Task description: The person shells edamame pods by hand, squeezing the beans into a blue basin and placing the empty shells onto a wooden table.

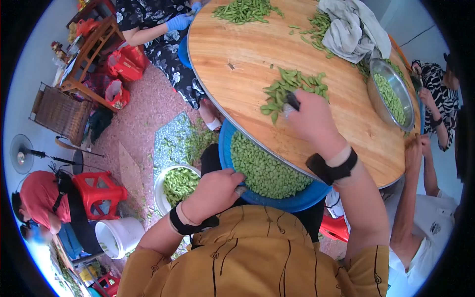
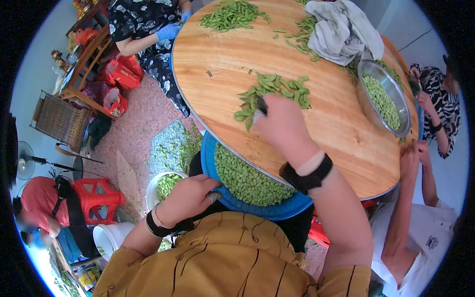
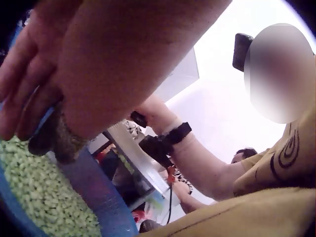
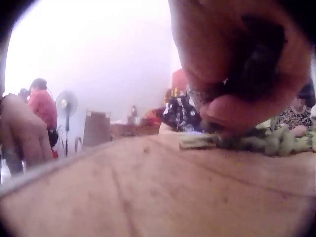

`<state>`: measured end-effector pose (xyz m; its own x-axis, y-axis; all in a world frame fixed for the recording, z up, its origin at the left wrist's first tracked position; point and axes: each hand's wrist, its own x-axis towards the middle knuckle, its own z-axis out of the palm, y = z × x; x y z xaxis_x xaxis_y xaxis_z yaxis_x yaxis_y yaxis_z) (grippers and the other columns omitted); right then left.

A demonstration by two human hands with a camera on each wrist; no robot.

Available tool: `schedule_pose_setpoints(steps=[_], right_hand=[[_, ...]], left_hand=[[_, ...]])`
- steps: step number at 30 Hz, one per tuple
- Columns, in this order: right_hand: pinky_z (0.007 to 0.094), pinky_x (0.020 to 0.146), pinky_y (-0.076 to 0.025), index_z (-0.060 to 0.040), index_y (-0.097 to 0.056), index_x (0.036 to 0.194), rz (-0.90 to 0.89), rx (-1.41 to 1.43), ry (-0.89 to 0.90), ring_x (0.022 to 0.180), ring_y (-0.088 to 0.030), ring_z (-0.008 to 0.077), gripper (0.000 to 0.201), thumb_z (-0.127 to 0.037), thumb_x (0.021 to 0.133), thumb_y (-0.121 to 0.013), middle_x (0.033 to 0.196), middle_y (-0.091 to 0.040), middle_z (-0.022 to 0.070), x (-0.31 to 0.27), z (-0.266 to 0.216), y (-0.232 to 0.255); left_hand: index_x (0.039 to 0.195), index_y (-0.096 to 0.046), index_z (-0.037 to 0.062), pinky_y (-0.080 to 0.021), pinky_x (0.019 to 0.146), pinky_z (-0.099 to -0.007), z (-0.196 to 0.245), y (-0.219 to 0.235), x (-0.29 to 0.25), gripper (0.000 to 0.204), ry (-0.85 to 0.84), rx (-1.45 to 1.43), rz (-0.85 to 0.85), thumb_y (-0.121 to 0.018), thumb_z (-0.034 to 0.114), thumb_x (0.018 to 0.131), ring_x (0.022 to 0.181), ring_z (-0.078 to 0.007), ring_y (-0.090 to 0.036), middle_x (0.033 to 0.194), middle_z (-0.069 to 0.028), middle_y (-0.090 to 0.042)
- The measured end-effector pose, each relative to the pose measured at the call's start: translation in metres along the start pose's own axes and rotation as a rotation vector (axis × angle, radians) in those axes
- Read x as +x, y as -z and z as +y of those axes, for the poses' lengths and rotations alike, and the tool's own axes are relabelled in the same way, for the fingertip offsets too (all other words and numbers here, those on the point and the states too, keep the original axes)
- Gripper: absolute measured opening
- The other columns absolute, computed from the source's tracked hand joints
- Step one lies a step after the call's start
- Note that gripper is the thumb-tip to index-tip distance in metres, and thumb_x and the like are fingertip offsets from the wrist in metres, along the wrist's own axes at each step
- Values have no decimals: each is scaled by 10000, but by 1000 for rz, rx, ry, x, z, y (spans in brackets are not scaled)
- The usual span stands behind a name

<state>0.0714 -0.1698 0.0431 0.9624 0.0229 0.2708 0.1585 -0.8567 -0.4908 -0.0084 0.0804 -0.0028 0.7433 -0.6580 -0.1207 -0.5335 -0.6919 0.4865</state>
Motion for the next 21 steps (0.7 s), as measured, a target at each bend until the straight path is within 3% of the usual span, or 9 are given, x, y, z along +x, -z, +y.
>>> schedule_pose_setpoints(steps=[3,4,6,8,9,12,15,17,21], right_hand=[[375,549,-463,24,-558,752,-102,276,-187,578,-579,301,202,-148,750,-663,639,-585,163,-15,20,18],[375,549,-463,24,-558,752,-103,271,-191,578,-579,301,202,-148,750,-663,639,-585,163,-21,19,24],[272,473,-409,-7,-575,752,-244,603,-467,499,-508,136,201,-171,795,-683,607,-554,44,-33,13,44],[240,463,-390,-17,-589,774,-309,709,-534,503,-487,87,189,-177,816,-681,617,-542,10,-48,4,59],[208,453,-371,-28,-604,796,-378,821,-591,508,-466,38,177,-183,838,-679,626,-529,-23,-55,2,64],[202,453,-373,-30,-615,849,-440,1062,-592,503,-472,49,148,-169,850,-669,623,-535,-21,-69,5,70],[201,462,-398,-30,-602,980,-373,1050,-576,512,-479,50,159,-159,888,-613,702,-560,-19,-84,4,66],[202,466,-408,-32,-590,1033,-339,1012,-532,514,-482,51,177,-154,904,-584,735,-570,-19,-95,3,63],[202,475,-419,-34,-539,1136,-431,993,-413,529,-488,52,254,-74,892,-487,787,-583,-13,-111,3,60]], left_hand=[[984,-599,45,-498,655,-417,16,11,19,224,-81,-136,53,-626,97,769,785,-355,-600,852,-149,-587],[974,-590,31,-498,659,-415,22,12,26,216,-128,-181,184,-617,63,762,790,-361,-597,847,-150,-583],[963,-581,17,-498,664,-412,39,18,44,210,-182,-231,309,-607,29,755,795,-367,-594,843,-151,-578],[947,-568,-1,-496,676,-408,56,25,64,208,-297,-216,586,-599,-16,742,807,-383,-590,865,-156,-580],[947,-568,-1,-496,676,-408,57,24,72,208,-301,-219,580,-599,-16,742,807,-383,-590,865,-156,-580],[972,-576,2,-490,654,-382,56,17,87,198,-400,-354,429,-579,-6,774,798,-409,-573,861,-167,-590],[998,-588,2,-475,634,-344,53,19,88,156,-454,-491,163,-560,23,846,755,-323,-596,828,-127,-605],[1033,-604,12,-461,638,-308,58,20,81,152,-103,-796,-90,-536,66,908,723,-187,-582,777,-65,-601],[1047,-613,22,-458,640,-293,55,7,76,158,-66,-903,-83,-527,85,930,702,-103,-541,751,-21,-587]])
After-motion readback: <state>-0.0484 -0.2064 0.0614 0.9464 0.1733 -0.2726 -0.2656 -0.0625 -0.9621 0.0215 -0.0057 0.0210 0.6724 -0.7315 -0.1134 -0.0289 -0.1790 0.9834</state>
